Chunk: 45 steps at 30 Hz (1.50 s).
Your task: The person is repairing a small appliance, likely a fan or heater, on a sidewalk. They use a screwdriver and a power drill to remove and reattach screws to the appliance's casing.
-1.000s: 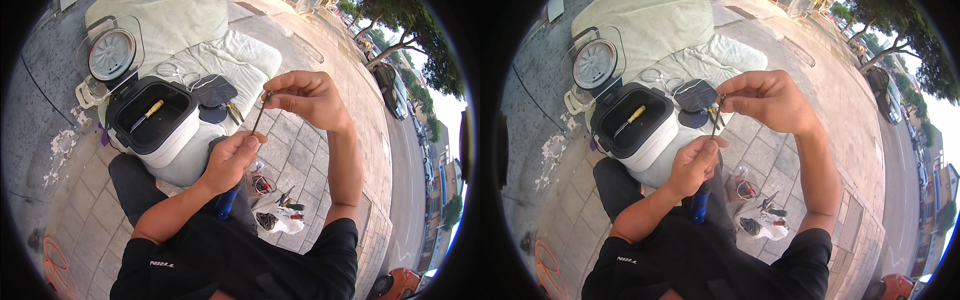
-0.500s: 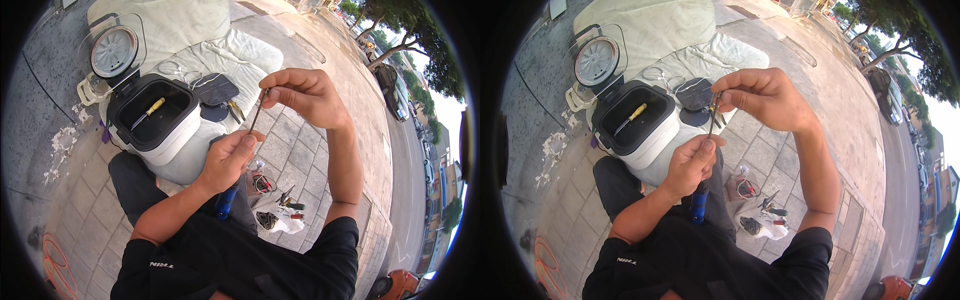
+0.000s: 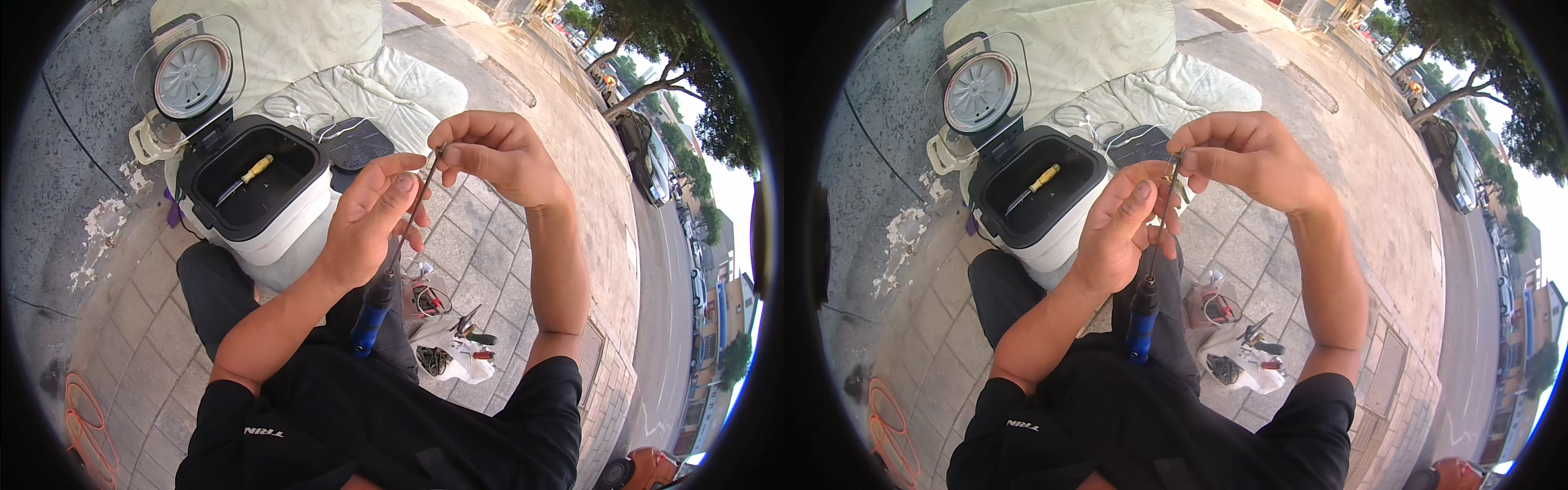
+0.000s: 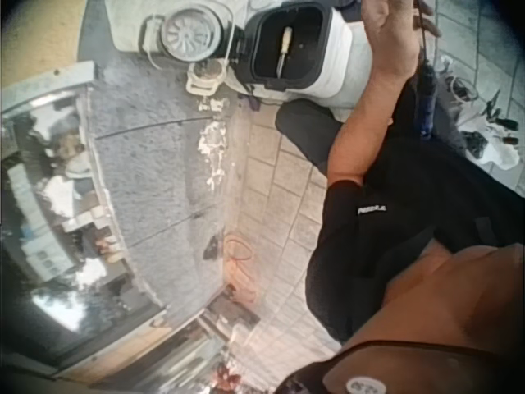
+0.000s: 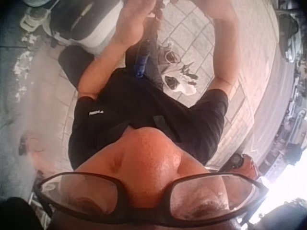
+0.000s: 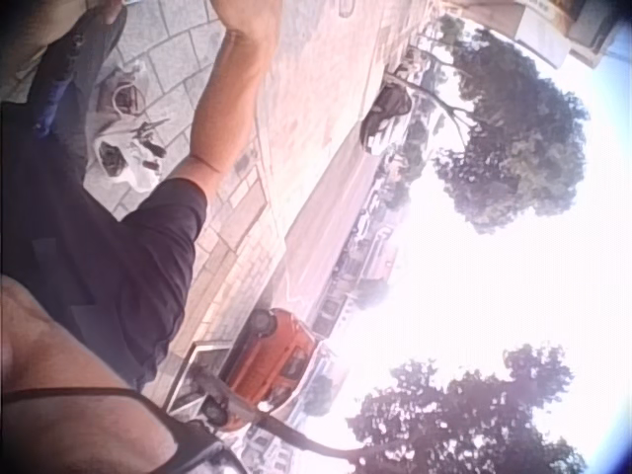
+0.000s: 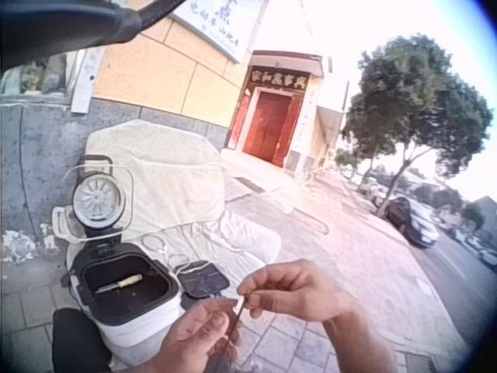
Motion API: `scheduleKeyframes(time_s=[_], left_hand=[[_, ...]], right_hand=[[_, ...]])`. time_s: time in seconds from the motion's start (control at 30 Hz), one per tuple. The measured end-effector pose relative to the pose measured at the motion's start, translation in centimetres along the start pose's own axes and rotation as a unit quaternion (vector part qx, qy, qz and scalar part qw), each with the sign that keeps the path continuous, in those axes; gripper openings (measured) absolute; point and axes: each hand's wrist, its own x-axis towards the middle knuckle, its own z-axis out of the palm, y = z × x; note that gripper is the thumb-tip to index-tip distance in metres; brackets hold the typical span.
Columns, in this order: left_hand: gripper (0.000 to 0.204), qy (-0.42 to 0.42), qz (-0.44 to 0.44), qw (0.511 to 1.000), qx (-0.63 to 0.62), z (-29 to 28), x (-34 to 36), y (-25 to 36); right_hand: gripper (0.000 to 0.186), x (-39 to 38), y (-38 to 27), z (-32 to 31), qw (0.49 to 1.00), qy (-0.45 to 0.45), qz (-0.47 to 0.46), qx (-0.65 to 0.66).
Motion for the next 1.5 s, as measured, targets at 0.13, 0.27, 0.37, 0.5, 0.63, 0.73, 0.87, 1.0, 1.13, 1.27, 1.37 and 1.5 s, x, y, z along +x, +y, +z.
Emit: scheduleKeyframes(time_s=[0.13,0.27,0.37,0.5,0.63,0.73,0.87,1.0,1.13,1.27,1.37,1.5], left_hand=[[0.043,-0.003,0.015,1.0,0.001,0.7,1.8,1.8],[0.034,-0.007,-0.015,0.999,-0.03,0.4,3.4,2.3],[0.028,0.03,-0.021,0.998,-0.056,0.3,3.7,2.3],[0.022,0.061,-0.013,0.995,-0.074,-1.0,3.4,2.9],[0.026,0.072,0.03,0.995,-0.064,-1.9,2.8,2.8],[0.024,0.092,0.047,0.992,-0.078,-3.4,2.4,3.1],[0.018,0.143,0.087,0.985,-0.051,-6.2,1.4,4.0],[0.021,0.198,0.107,0.973,-0.047,-7.2,0.5,4.9],[0.02,0.219,0.125,0.967,-0.027,-8.4,0.1,6.1],[0.016,0.268,0.158,0.95,0.028,-9.4,-0.1,6.5],[0.017,0.306,0.171,0.933,0.088,-9.9,-0.5,6.4],[0.018,0.264,0.149,0.951,0.061,-10.4,-0.5,6.6]], right_hand=[[0.021,0.7,0.5,0.6,0.999,0.012,0.011,0.03],[0.018,0.7,0.7,1.2,0.999,0.026,-0.012,0.039],[0.028,0.7,1.1,2.4,0.995,0.08,0.001,0.057],[0.048,0.5,2.8,5.0,0.99,0.132,-0.009,0.056],[0.045,-2.5,9.9,8.6,0.98,0.139,-0.013,0.139],[0.065,-7.0,15.4,13.3,0.977,0.109,0.06,0.175],[0.096,-11.0,17.8,19.1,0.984,-0.02,0.177,0.017],[0.089,-12.7,20.2,22.7,0.976,-0.007,0.216,0.025],[0.077,-11.5,23.4,24.8,0.981,0.054,0.117,0.148],[0.069,-9.9,23.6,25.7,0.988,0.063,0.134,0.035],[0.064,-9.3,22.4,26.1,0.982,0.086,0.167,0.006],[0.062,-9.1,23.1,25.9,0.987,0.082,0.133,0.024]])
